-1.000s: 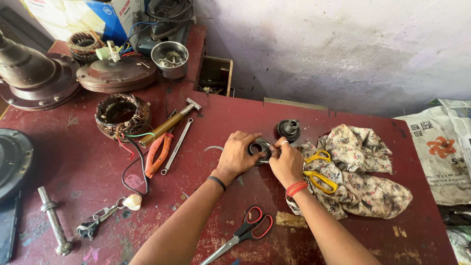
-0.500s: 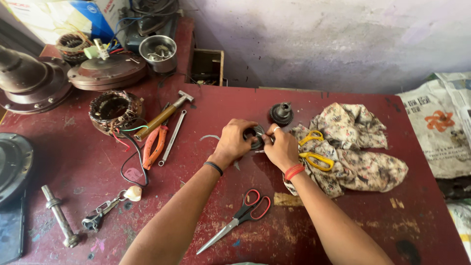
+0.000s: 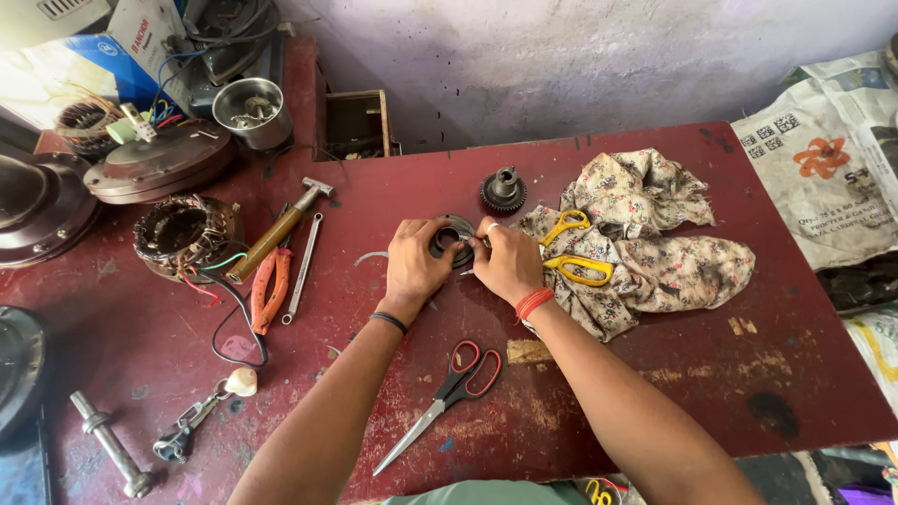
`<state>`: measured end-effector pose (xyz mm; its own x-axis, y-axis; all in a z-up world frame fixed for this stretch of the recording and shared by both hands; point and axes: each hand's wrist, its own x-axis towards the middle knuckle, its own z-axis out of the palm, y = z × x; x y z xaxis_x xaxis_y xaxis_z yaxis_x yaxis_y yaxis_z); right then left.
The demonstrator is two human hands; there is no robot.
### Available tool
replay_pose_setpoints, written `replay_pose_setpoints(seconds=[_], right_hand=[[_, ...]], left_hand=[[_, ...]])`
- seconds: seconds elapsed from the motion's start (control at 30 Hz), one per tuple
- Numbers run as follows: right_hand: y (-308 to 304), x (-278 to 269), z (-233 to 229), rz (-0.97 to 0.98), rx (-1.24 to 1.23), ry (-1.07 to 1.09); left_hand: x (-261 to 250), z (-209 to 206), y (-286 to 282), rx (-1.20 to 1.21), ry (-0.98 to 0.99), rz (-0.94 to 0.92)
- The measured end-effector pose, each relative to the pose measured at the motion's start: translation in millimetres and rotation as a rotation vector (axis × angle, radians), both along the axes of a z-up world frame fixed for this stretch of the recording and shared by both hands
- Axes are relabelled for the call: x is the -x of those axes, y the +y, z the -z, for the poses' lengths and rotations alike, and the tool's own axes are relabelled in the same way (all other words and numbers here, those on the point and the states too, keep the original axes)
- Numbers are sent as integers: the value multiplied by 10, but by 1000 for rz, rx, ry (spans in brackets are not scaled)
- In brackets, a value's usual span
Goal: The person cleans a circular metal part with a cloth and then uses yellow-handled scissors to scrape or trim material from the part's edge. The person handles the part repeatedly while working at a cluttered workbench.
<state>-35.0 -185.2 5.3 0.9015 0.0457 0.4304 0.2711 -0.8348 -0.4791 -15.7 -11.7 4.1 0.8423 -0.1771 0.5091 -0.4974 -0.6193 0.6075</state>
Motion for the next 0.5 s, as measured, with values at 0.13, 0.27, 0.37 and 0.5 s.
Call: replay_pose_setpoints(seconds=[0.13,0.27,0.37,0.5], right_hand=[[11,5,-34,-23,-10,-24],[-8,18,-34,-22,-2,-13],[4,31,-20,-18,-1,-5],[-8,44,-13,-28,-19,22]], left_hand=[[8,39,-24,46,-9,-23],[34,91,-125,46,15,-77],[3,91,-141,41,16,-65],[-48,34,-79,45,53,32]])
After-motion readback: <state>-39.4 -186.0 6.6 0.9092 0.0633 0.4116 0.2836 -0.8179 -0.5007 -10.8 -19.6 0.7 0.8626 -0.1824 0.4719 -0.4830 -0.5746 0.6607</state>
